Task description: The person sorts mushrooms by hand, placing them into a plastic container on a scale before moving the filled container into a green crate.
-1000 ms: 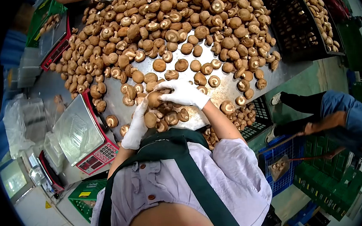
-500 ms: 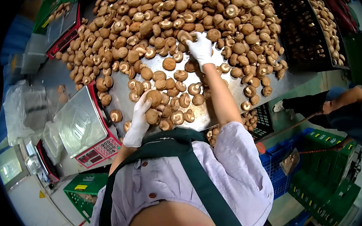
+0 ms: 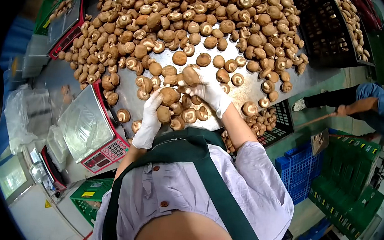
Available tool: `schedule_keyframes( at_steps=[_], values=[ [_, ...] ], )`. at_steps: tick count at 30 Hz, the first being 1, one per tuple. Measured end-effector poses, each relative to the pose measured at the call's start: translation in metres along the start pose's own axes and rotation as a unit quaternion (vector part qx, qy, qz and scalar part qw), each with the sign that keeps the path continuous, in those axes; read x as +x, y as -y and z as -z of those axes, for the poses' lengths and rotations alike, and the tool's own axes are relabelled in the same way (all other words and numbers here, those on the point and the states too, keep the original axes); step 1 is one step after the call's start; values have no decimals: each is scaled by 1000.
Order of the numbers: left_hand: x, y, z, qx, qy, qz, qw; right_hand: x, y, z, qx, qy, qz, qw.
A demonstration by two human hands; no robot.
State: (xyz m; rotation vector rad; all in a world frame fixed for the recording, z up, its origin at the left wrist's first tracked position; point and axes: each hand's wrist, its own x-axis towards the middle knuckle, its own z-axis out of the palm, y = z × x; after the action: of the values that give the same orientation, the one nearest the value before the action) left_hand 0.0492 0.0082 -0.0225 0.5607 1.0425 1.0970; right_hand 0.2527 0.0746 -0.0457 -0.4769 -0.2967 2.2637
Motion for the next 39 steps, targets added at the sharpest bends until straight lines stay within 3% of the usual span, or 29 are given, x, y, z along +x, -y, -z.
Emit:
schedule_keyframes(
  at_steps=[1, 2, 3, 5, 6, 7, 8, 11, 12, 15, 17, 19, 20, 21, 23, 24, 26, 27, 29, 31, 34, 37, 39],
  values=[
    [-1, -2, -1, 7, -3, -3, 1000, -2, -5, -2, 104, 21, -35, 994],
    [-2, -2, -2, 11, -7, -8, 1000, -5, -9, -6, 120, -46, -12, 992],
    [-1, 0, -3, 11, -6, -8, 1000, -4, -10, -6, 120, -45, -11, 992],
    [1, 7, -5, 59, -26, -86, 994, -3, -11, -5, 260, 4, -51, 964],
    [-1, 5, -7, 58, -26, -87, 994, -3, -10, -9, 209, -26, -39, 977],
    [-5, -1, -10, 146, -25, -98, 984, -3, -11, -11, 209, -25, -39, 977],
    [-8, -5, -12, 231, -25, -108, 967, -2, -12, -13, 125, -50, -33, 990],
    [-13, -6, -17, 193, -12, -114, 975, -4, -9, -28, -150, -59, -48, 986],
    [-17, -19, -29, 287, -23, -109, 951, -7, -8, -51, -294, -144, -43, 944],
    [-9, -8, -21, 362, 20, -290, 886, -14, -18, -61, -567, -87, 1, 819],
    [-15, -11, -19, 372, 34, -260, 890, -15, -17, -58, -571, -112, -26, 813],
    [-18, -11, -18, 196, 18, -129, 972, -20, -7, -73, -539, -137, -74, 828],
    [-20, -11, -17, 85, 31, -111, 990, -18, -8, -69, -617, -141, -9, 774],
    [-21, -13, -11, 61, 30, -87, 994, -14, -12, -65, -655, -167, 70, 734],
    [-19, -14, -2, 23, 52, -77, 995, -15, -8, -63, -749, -181, 33, 637],
    [-20, -17, 0, 23, 53, -77, 995, -16, -10, -62, -788, -154, 69, 592],
    [-22, -24, 4, -153, 108, -35, 982, -12, -20, -52, -844, -94, 133, 511],
    [-23, -24, 5, -153, 109, -34, 982, -8, -30, -41, -880, -74, 159, 441],
    [-25, -24, 8, -262, 134, -15, 956, -3, -40, -38, -891, -73, 168, 415],
    [-22, -13, 20, -276, 166, -9, 947, -1, -39, -38, -880, -81, 205, 421],
    [-18, -4, 20, -157, 31, -19, 987, -3, -31, -45, -824, -133, 127, 535],
    [-18, -15, 13, -132, 58, 26, 989, -10, -13, -52, -732, -147, 92, 659],
    [-13, -8, 13, -119, 64, -5, 991, -24, -1, -62, -649, -166, 88, 737]
  ],
)
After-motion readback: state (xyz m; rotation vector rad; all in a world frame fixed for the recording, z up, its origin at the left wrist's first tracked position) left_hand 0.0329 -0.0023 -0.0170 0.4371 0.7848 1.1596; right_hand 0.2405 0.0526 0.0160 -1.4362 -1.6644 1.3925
